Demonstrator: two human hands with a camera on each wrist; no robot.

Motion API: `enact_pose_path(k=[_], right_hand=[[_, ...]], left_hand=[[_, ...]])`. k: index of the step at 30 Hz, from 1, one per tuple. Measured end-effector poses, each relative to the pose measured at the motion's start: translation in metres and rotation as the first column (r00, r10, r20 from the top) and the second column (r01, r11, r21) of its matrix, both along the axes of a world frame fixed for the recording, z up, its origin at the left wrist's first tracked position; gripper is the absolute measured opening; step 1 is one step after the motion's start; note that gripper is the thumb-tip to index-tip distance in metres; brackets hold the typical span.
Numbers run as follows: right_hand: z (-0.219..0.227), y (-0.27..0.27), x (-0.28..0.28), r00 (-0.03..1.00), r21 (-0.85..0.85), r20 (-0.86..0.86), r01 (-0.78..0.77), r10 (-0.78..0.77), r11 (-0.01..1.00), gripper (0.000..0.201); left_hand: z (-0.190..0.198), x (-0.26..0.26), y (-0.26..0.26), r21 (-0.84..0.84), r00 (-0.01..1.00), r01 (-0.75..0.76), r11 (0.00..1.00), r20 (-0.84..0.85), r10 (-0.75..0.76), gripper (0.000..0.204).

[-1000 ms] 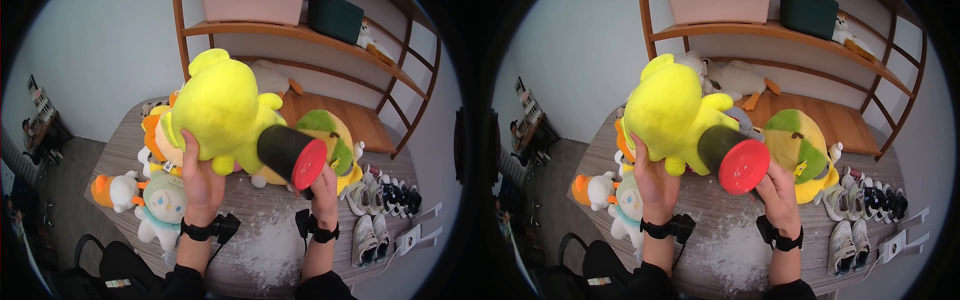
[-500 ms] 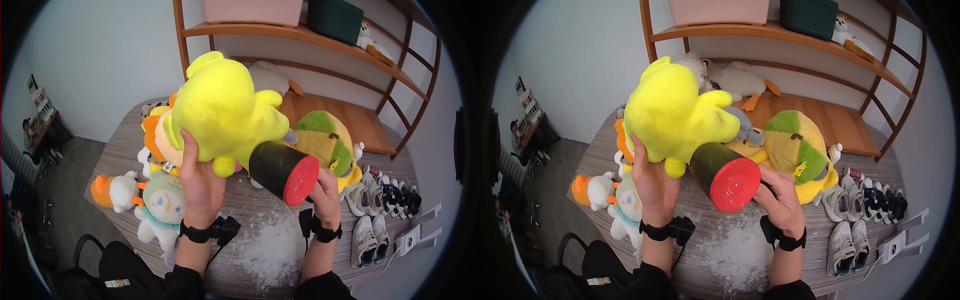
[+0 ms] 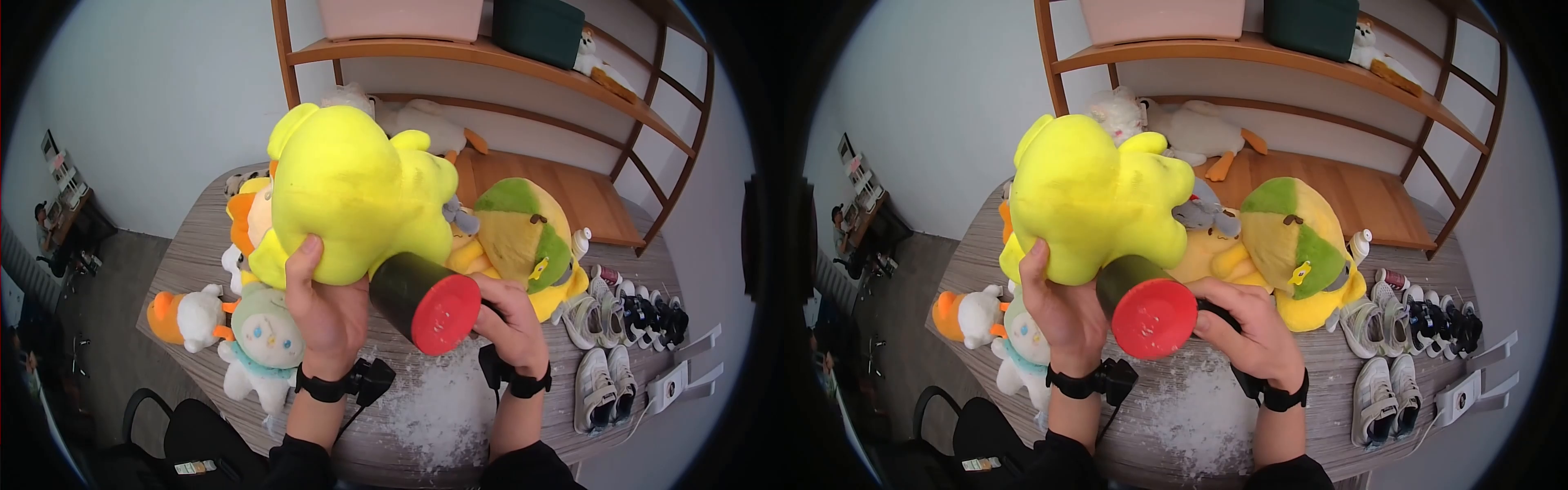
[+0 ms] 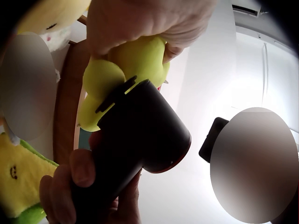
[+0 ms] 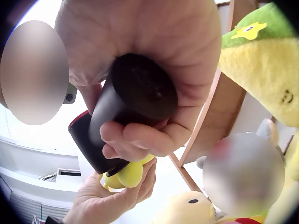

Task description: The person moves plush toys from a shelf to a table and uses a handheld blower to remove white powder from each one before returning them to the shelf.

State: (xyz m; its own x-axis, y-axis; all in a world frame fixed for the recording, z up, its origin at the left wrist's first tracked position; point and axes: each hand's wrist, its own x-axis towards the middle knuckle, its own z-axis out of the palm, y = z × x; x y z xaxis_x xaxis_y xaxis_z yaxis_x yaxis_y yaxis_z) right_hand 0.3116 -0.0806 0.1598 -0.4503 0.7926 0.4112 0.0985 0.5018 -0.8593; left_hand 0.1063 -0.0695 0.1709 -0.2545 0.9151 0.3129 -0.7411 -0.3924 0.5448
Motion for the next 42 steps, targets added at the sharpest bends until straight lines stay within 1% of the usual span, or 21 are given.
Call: enact_pose_path(k=[2,5,6,8,10,13,16,17,20,21,23,26,29,31,32,33,35,36,38,41,42], right_hand=[[-0.002,-0.001,0.003,1.0,0.028,-0.03,-0.002,0.003,1.0,0.032],[-0.008,0.0,0.003,0.99,0.056,-0.134,0.059,-0.051,0.997,0.033],[-0.011,0.001,0.002,0.981,0.059,-0.177,0.086,-0.075,0.995,0.033],[-0.012,0.002,-0.003,0.974,0.113,-0.2,0.128,-0.104,0.985,0.035],[-0.014,0.001,-0.007,0.96,0.124,-0.243,0.174,-0.14,0.977,0.036],[-0.024,-0.001,-0.015,0.834,-0.089,-0.505,0.206,-0.223,0.974,0.037],[-0.016,0.001,-0.004,0.856,-0.089,-0.501,0.095,-0.127,0.991,0.037],[-0.017,0.003,-0.002,0.861,-0.082,-0.484,0.136,-0.158,0.987,0.042],[-0.015,0.007,-0.002,0.81,-0.076,-0.548,0.199,-0.208,0.977,0.05],[-0.012,0.006,-0.001,0.822,-0.087,-0.527,0.2,-0.215,0.976,0.053],[-0.011,0.006,0.003,0.836,-0.099,-0.508,0.18,-0.206,0.979,0.052],[-0.008,0.006,0.007,0.852,-0.124,-0.473,0.186,-0.223,0.975,0.05],[-0.008,0.005,0.008,0.846,-0.144,-0.486,0.17,-0.219,0.975,0.048],[-0.01,0.002,0.008,0.843,-0.147,-0.505,0.127,-0.185,0.981,0.045],[-0.012,-0.001,0.006,0.845,-0.145,-0.512,0.089,-0.151,0.985,0.044],[-0.014,-0.003,0.003,0.844,-0.141,-0.524,0.052,-0.119,0.989,0.043],[-0.02,-0.004,-0.005,0.834,-0.11,-0.522,0.144,-0.18,0.983,0.042],[-0.023,-0.003,-0.009,0.828,-0.093,-0.52,0.19,-0.21,0.977,0.042],[-0.024,-0.002,-0.012,0.817,-0.092,-0.539,0.183,-0.204,0.979,0.05],[-0.019,0.003,-0.012,0.835,-0.05,-0.532,0.136,-0.142,0.989,0.06],[-0.02,0.003,-0.009,0.816,-0.077,-0.568,0.08,-0.11,0.994,0.057]], left_hand=[[0.001,-0.001,0.001,-0.02,0.997,0.042,0.999,0.062,-0.041,0.054],[-0.003,-0.003,0.002,0.026,0.997,0.073,0.997,-0.038,-0.072,0.052],[-0.004,-0.002,0.001,0.028,0.998,0.064,0.998,-0.012,-0.063,0.051],[-0.001,0.0,0.002,0.036,0.998,0.053,0.998,0.026,-0.054,0.049],[-0.013,-0.008,0.008,0.033,0.997,0.064,0.997,0.044,-0.065,0.046],[-0.024,-0.014,0.011,0.049,0.996,0.043,0.998,0.081,-0.047,0.048],[-0.036,-0.017,0.014,0.113,0.993,0.032,0.993,0.109,-0.045,0.048],[-0.038,-0.017,0.015,0.142,0.992,0.033,0.989,0.119,-0.051,0.047],[-0.035,-0.018,0.011,0.104,0.98,0.022,0.994,0.196,-0.042,0.04],[-0.035,-0.018,0.011,0.1,0.982,-0.009,0.995,0.188,-0.01,0.039],[-0.034,-0.018,0.011,0.097,0.984,-0.069,0.993,0.173,0.051,0.036],[-0.035,-0.019,0.012,0.14,0.977,-0.058,0.989,0.213,0.027,0.038],[-0.045,-0.023,0.019,0.198,0.99,-0.024,0.98,0.14,-0.004,0.048],[-0.041,-0.017,0.016,0.069,0.985,-0.132,0.989,-0.098,0.139,0.058],[-0.038,-0.015,0.014,0.076,0.962,-0.168,0.983,-0.206,0.181,0.062],[-0.035,-0.013,0.013,0.088,0.924,-0.206,0.975,-0.31,0.223,0.066],[-0.026,-0.009,0.018,0.238,0.835,-0.183,0.954,-0.475,0.278,0.071],[-0.023,-0.006,0.019,0.266,0.813,-0.197,0.944,-0.494,0.309,0.07],[-0.018,-0.001,0.016,0.317,0.763,-0.231,0.92,-0.528,0.374,0.067],[-0.014,-0.001,0.013,0.443,0.526,-0.257,0.859,-0.681,0.509,0.064],[-0.013,-0.003,0.014,0.437,0.572,-0.234,0.868,-0.661,0.487,0.064]])
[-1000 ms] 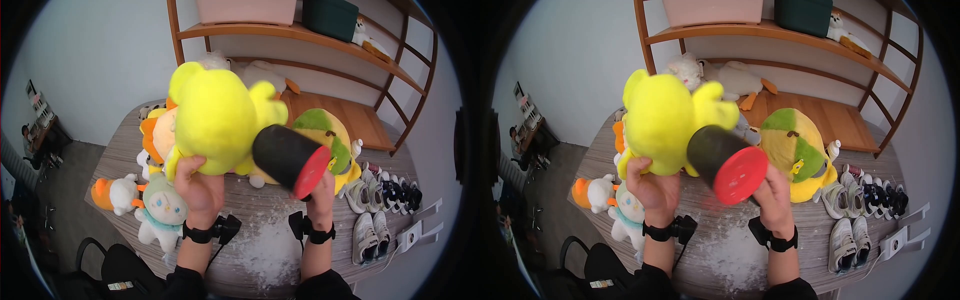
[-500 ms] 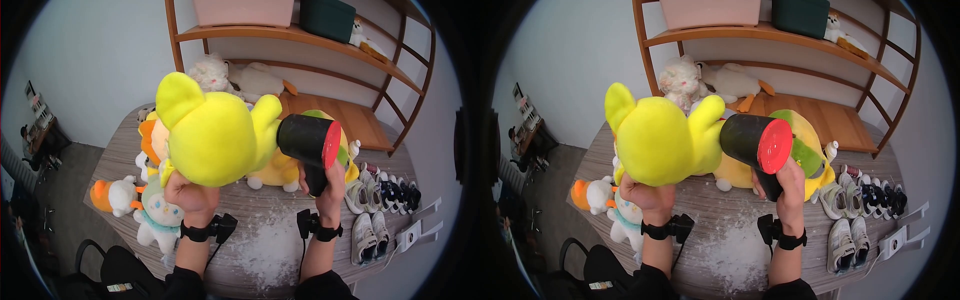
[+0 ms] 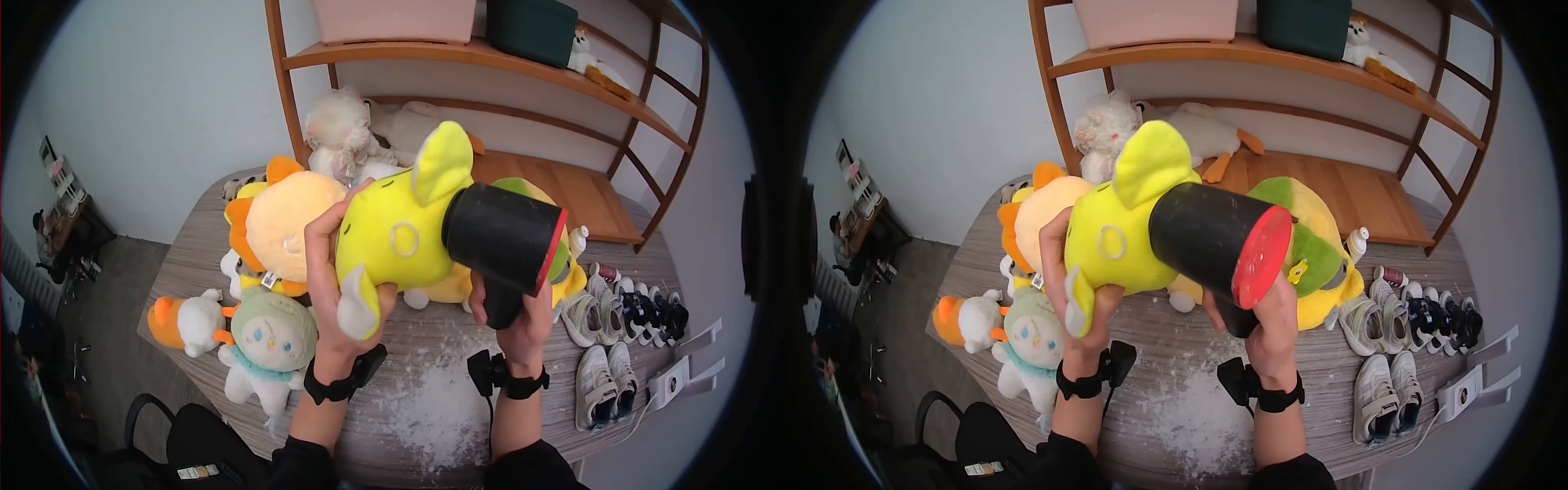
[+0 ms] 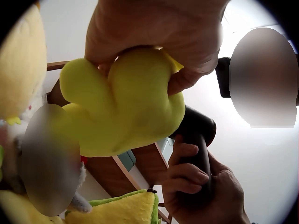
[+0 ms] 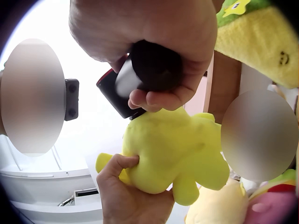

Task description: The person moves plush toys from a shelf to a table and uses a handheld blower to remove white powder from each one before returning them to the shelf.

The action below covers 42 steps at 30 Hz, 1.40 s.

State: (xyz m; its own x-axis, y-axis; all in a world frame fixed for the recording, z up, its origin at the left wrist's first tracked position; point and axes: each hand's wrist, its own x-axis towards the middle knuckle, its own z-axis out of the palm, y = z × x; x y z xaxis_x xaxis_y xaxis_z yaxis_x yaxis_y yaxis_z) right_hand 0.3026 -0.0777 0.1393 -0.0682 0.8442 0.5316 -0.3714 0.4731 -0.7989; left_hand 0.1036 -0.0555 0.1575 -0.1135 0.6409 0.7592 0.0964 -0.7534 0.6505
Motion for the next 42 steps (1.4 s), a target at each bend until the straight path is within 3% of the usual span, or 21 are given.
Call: enact_pose_path(k=[2,6,8,12,15,18,20,23,26,27,31,34,35,37,38,41,42], right_hand=[[-0.005,-0.005,0.006,0.99,-0.043,-0.089,-0.114,0.11,0.992,0.05],[-0.003,-0.015,-0.001,0.996,0.032,0.021,0.091,-0.092,0.995,0.046],[-0.004,-0.015,-0.001,0.997,-0.048,-0.022,0.074,-0.075,0.996,0.045],[-0.01,-0.008,0.004,0.996,-0.028,-0.078,-0.042,0.04,0.999,0.044],[-0.01,-0.011,0.003,0.986,-0.035,-0.064,0.152,-0.154,0.988,0.04],[-0.006,-0.013,0.01,0.997,0.034,-0.032,0.072,-0.071,0.997,0.035],[0.0,-0.012,0.01,0.994,0.094,0.041,0.097,-0.101,0.991,0.032],[0.004,-0.011,0.015,0.985,0.134,0.147,0.074,-0.093,0.988,0.031],[0.018,-0.015,0.017,0.948,0.228,0.292,0.058,-0.125,0.972,0.032],[0.024,-0.017,0.018,0.926,0.272,0.345,0.055,-0.15,0.961,0.032],[0.032,-0.012,0.026,0.868,0.347,0.492,-0.115,-0.076,0.931,0.039],[0.019,-0.007,0.034,0.868,0.345,0.473,-0.028,-0.149,0.938,0.042],[0.019,-0.014,0.031,0.902,0.259,0.388,0.093,-0.192,0.961,0.042],[0.013,-0.019,0.024,0.963,0.158,0.176,0.177,-0.204,0.971,0.04],[0.012,-0.02,0.024,0.972,0.149,0.132,0.174,-0.194,0.973,0.039],[0.01,-0.022,0.027,0.987,0.141,0.059,0.139,-0.148,0.98,0.037],[0.011,-0.022,0.028,0.989,0.143,0.079,0.112,-0.124,0.983,0.037]], left_hand=[[-0.002,-0.004,-0.001,0.005,0.994,0.083,0.997,0.076,-0.083,0.064],[0.006,-0.004,-0.008,0.081,0.999,0.004,0.997,-0.038,-0.001,0.064],[0.007,0.0,-0.007,0.078,0.998,-0.04,0.996,-0.043,0.043,0.066],[0.008,0.004,-0.009,-0.01,0.992,-0.121,0.993,-0.036,0.12,0.075],[0.008,0.004,-0.012,-0.001,0.994,-0.099,0.995,-0.055,0.099,0.074],[0.007,0.007,-0.012,0.014,0.985,-0.133,0.991,-0.112,0.134,0.073],[0.006,0.008,-0.011,-0.013,0.984,-0.133,0.991,-0.124,0.131,0.073],[0.0,0.004,-0.008,-0.03,1.0,-0.026,0.999,-0.007,0.026,0.069],[-0.011,0.001,-0.006,-0.048,0.998,0.02,0.999,0.059,-0.018,0.077],[-0.017,0.003,-0.006,-0.055,0.992,0.005,0.999,0.129,0.002,0.07],[-0.007,0.01,-0.014,-0.2,0.917,0.153,0.968,0.394,-0.063,0.063],[-0.008,0.001,-0.004,-0.242,0.861,0.182,0.953,0.507,-0.036,0.06],[0.0,0.004,-0.004,-0.209,0.799,0.218,0.953,0.599,-0.052,0.06],[-0.006,-0.004,-0.001,-0.187,0.767,0.302,0.935,0.629,-0.122,0.06],[-0.011,-0.01,0.002,-0.175,0.749,0.343,0.923,0.643,-0.156,0.06],[-0.05,-0.025,0.004,-0.239,0.84,0.268,0.933,0.532,-0.105,0.059],[-0.065,-0.029,0.004,-0.257,0.715,0.433,0.864,0.681,-0.156,0.058]])
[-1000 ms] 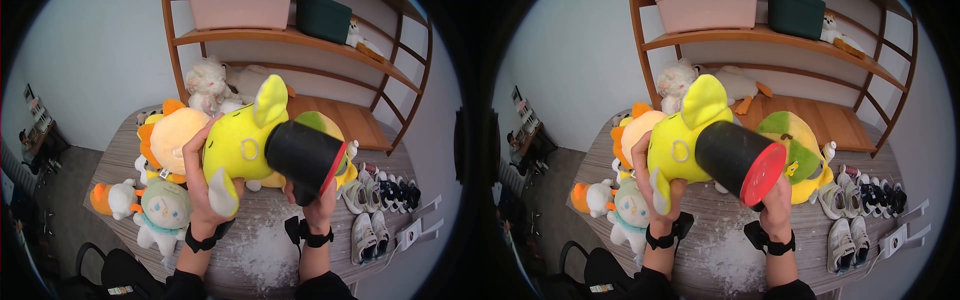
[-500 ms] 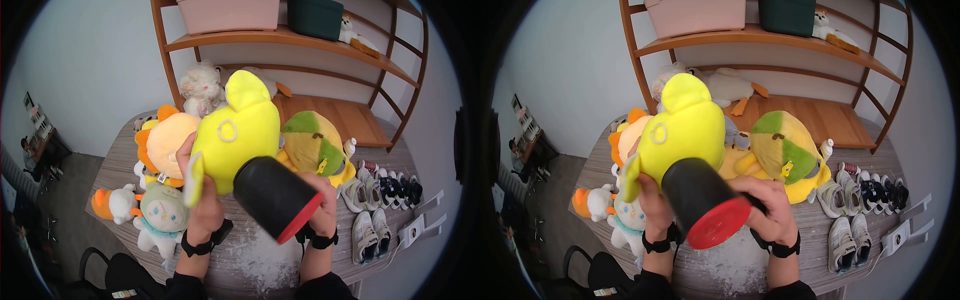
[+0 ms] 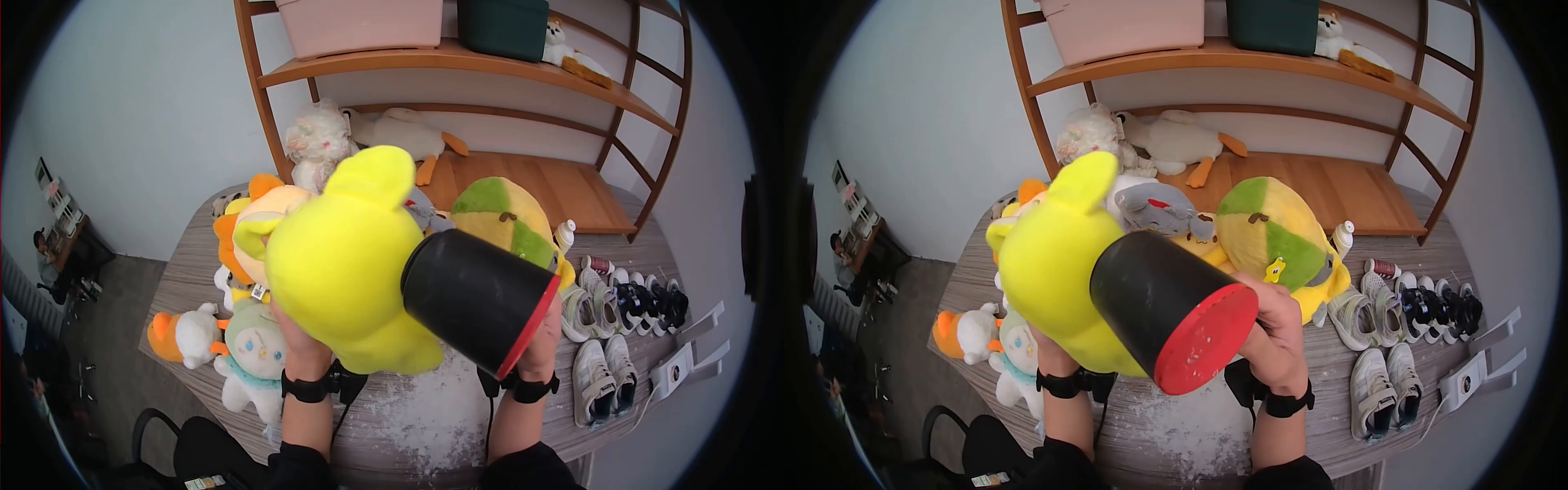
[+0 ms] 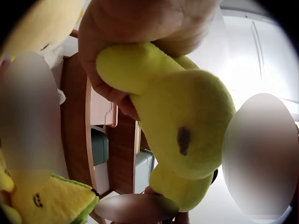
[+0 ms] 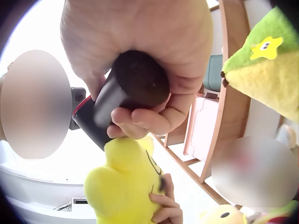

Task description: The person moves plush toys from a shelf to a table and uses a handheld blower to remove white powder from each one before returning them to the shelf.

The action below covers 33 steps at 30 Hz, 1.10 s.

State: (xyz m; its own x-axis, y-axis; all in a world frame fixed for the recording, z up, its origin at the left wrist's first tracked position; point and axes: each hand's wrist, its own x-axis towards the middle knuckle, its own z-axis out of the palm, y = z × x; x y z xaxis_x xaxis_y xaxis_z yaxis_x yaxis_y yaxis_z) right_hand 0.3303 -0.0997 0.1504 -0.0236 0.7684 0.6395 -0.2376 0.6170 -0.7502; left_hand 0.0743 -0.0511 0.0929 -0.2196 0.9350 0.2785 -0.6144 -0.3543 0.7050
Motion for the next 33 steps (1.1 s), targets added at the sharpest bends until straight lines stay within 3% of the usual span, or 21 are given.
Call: enact_pose_path(k=[2,4,7,9,10,14,16,18,19,21,22,26,29,32,33], right_hand=[[0.003,-0.001,0.001,0.998,-0.006,0.042,-0.043,0.043,0.999,0.036],[0.004,0.0,0.001,0.995,-0.029,0.071,-0.071,0.073,0.997,0.036],[0.003,0.0,0.008,0.987,-0.051,0.118,-0.104,0.11,0.993,0.036],[0.005,0.002,0.015,0.976,-0.029,0.171,-0.136,0.139,0.99,0.036],[0.004,0.001,0.017,0.98,-0.053,0.126,-0.147,0.153,0.988,0.037],[-0.009,0.001,0.022,0.988,-0.091,0.017,-0.149,0.151,0.985,0.038],[-0.009,-0.001,0.018,0.992,-0.104,-0.048,-0.125,0.121,0.987,0.039],[-0.005,-0.003,0.007,0.993,-0.105,-0.061,-0.105,0.099,0.989,0.039],[-0.005,-0.001,0.005,0.995,-0.087,-0.02,-0.096,0.095,0.992,0.039],[0.003,0.009,0.011,0.951,-0.032,0.244,-0.186,0.188,0.982,0.037],[0.008,0.013,0.005,0.931,0.031,0.309,-0.215,0.196,0.976,0.037],[-0.004,0.007,-0.006,0.957,-0.124,0.031,-0.283,0.289,0.951,0.036],[-0.005,0.007,-0.012,0.971,-0.103,-0.015,-0.24,0.24,0.965,0.038],[-0.008,0.015,-0.022,0.96,-0.106,-0.196,-0.223,0.2,0.969,0.039],[-0.008,0.017,-0.025,0.936,-0.118,-0.296,-0.231,0.188,0.966,0.04]], left_hand=[[-0.025,-0.008,-0.004,-0.119,0.905,0.284,0.952,0.361,-0.225,0.055],[-0.035,-0.016,-0.013,0.0,0.972,0.233,0.973,0.029,-0.233,0.051],[-0.042,-0.025,-0.014,0.016,0.907,0.132,0.991,-0.404,-0.115,0.047],[-0.034,-0.016,-0.013,-0.023,0.89,0.034,0.999,-0.454,-0.04,0.046],[-0.026,0.002,-0.01,-0.05,0.925,-0.012,0.999,-0.379,-0.008,0.046],[-0.003,0.032,0.013,0.107,0.94,-0.094,0.99,-0.318,0.124,0.047],[0.016,0.029,0.017,0.222,0.847,0.015,0.975,-0.521,0.105,0.051],[0.038,0.032,0.004,0.159,0.876,0.104,0.982,-0.483,-0.014,0.057],[0.051,0.038,-0.008,0.052,0.937,0.147,0.988,-0.327,-0.122,0.06],[0.054,0.041,-0.017,0.005,0.96,0.246,0.969,-0.137,-0.243,0.064],[0.052,0.039,-0.018,0.062,0.954,0.282,0.957,-0.121,-0.274,0.065],[0.041,0.031,-0.016,0.207,0.931,0.346,0.915,-0.199,-0.307,0.078],[0.047,0.03,-0.02,0.141,0.911,0.353,0.925,-0.276,-0.306,0.079],[0.055,0.036,-0.016,0.114,0.938,0.282,0.953,-0.244,-0.248,0.072],[0.054,0.038,-0.018,0.112,0.964,0.247,0.963,-0.126,-0.232,0.065]])
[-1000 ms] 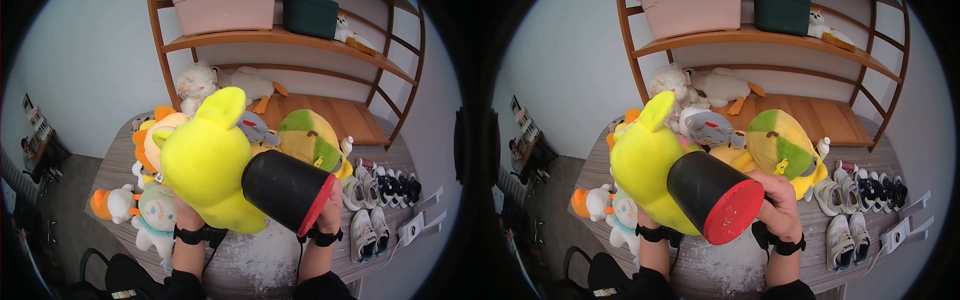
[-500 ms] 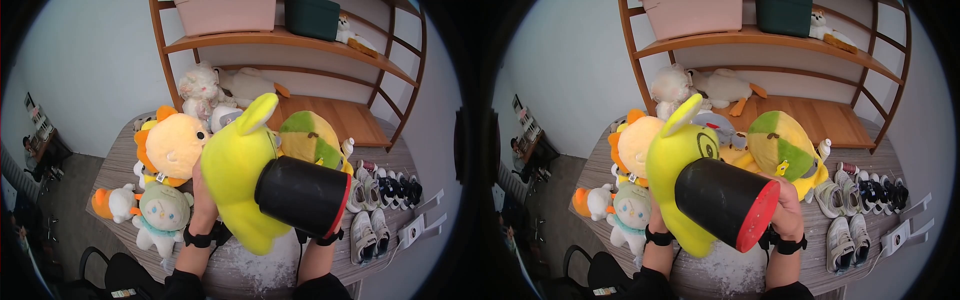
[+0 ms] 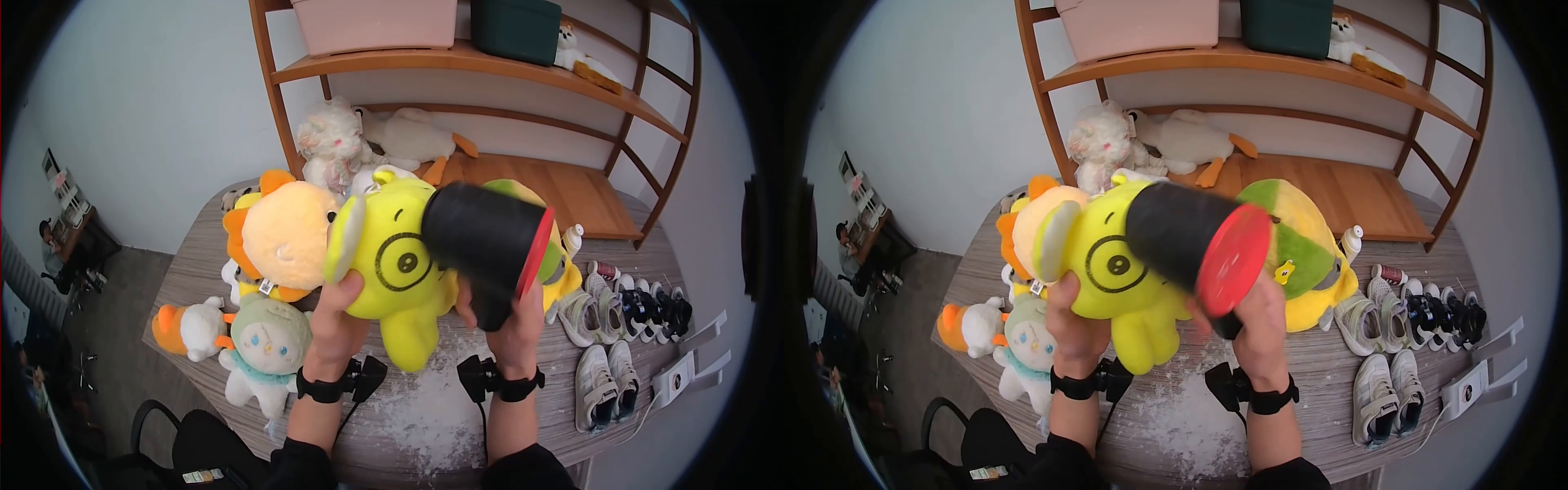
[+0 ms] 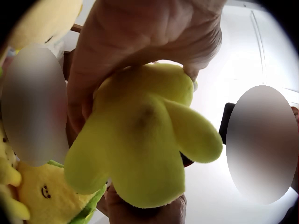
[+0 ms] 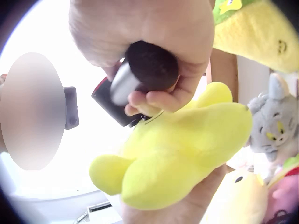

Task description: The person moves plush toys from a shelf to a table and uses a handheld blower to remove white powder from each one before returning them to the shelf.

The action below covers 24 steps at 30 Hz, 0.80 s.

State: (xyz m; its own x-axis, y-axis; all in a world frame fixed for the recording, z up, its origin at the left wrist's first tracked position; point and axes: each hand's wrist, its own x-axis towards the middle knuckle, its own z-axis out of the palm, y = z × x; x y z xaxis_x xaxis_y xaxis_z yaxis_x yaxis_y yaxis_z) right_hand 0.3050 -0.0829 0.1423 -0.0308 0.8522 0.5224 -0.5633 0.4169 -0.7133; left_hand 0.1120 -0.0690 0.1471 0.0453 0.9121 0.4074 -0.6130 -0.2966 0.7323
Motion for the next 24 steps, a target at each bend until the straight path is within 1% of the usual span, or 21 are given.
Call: enact_pose_path(k=[3,4,6,7,8,9,10,12,14,15,16,19,20,22,23,24], right_hand=[[0.004,0.004,0.008,0.997,0.007,0.082,0.0,-0.001,1.0,0.04],[0.006,0.0,0.009,0.996,-0.01,0.088,0.016,-0.015,1.0,0.04],[-0.003,-0.002,0.019,0.966,0.029,0.208,0.152,-0.154,0.988,0.04],[-0.003,-0.004,0.023,0.959,0.036,0.214,0.184,-0.187,0.982,0.039],[-0.004,-0.005,0.028,0.95,0.042,0.219,0.216,-0.22,0.975,0.038],[-0.002,-0.004,0.028,0.941,0.053,0.233,0.239,-0.245,0.97,0.043],[0.0,-0.002,0.029,0.931,0.065,0.249,0.26,-0.268,0.964,0.05],[-0.002,0.001,0.034,0.954,0.066,0.236,0.174,-0.185,0.983,0.053],[0.004,-0.006,0.035,0.959,0.032,0.255,0.121,-0.126,0.992,0.038],[0.01,-0.009,0.036,0.959,0.018,0.265,0.095,-0.096,0.995,0.034],[0.014,-0.01,0.037,0.948,0.03,0.301,0.096,-0.1,0.995,0.033],[0.021,-0.013,0.036,0.909,0.043,0.405,0.091,-0.101,0.995,0.032],[0.018,-0.013,0.039,0.887,0.054,0.458,0.043,-0.063,0.998,0.032],[0.014,-0.01,0.047,0.827,0.076,0.562,-0.054,0.002,0.996,0.034],[0.017,-0.008,0.045,0.809,0.134,0.588,-0.085,-0.01,0.987,0.034],[0.02,-0.006,0.039,0.791,0.188,0.612,-0.119,-0.021,0.975,0.034]], left_hand=[[-0.006,-0.006,-0.001,-0.007,0.999,-0.022,1.0,0.03,0.022,0.063],[-0.009,-0.012,0.0,-0.034,0.998,0.043,0.999,0.046,-0.041,0.065],[-0.007,-0.011,-0.005,-0.04,1.0,0.013,0.999,-0.007,-0.013,0.064],[-0.005,-0.011,-0.006,-0.04,0.999,0.001,0.999,-0.036,-0.003,0.063],[-0.006,-0.01,-0.005,-0.016,1.0,0.015,1.0,0.01,-0.015,0.061],[-0.008,-0.009,-0.003,0.008,0.998,0.026,1.0,0.059,-0.027,0.059],[-0.011,-0.009,-0.001,0.011,0.988,0.051,0.999,0.142,-0.052,0.057],[-0.018,-0.011,0.004,0.009,0.936,0.119,0.993,0.333,-0.115,0.054],[-0.017,-0.012,0.008,-0.05,0.919,0.061,0.997,0.392,-0.036,0.048],[-0.017,-0.013,0.01,-0.081,0.908,0.032,0.996,0.419,0.005,0.047],[-0.023,-0.02,0.016,-0.105,0.892,0.029,0.994,0.452,0.022,0.045],[-0.01,-0.014,0.01,-0.163,0.918,-0.207,0.965,0.309,0.249,0.043],[-0.017,-0.015,0.015,-0.118,0.915,-0.343,0.932,0.182,0.36,0.043],[-0.01,-0.01,0.01,-0.073,0.936,-0.266,0.961,0.22,0.275,0.044],[-0.007,-0.008,0.008,-0.051,0.944,-0.226,0.973,0.237,0.231,0.045],[-0.007,-0.006,0.008,-0.074,0.939,-0.123,0.99,0.313,0.14,0.046]])
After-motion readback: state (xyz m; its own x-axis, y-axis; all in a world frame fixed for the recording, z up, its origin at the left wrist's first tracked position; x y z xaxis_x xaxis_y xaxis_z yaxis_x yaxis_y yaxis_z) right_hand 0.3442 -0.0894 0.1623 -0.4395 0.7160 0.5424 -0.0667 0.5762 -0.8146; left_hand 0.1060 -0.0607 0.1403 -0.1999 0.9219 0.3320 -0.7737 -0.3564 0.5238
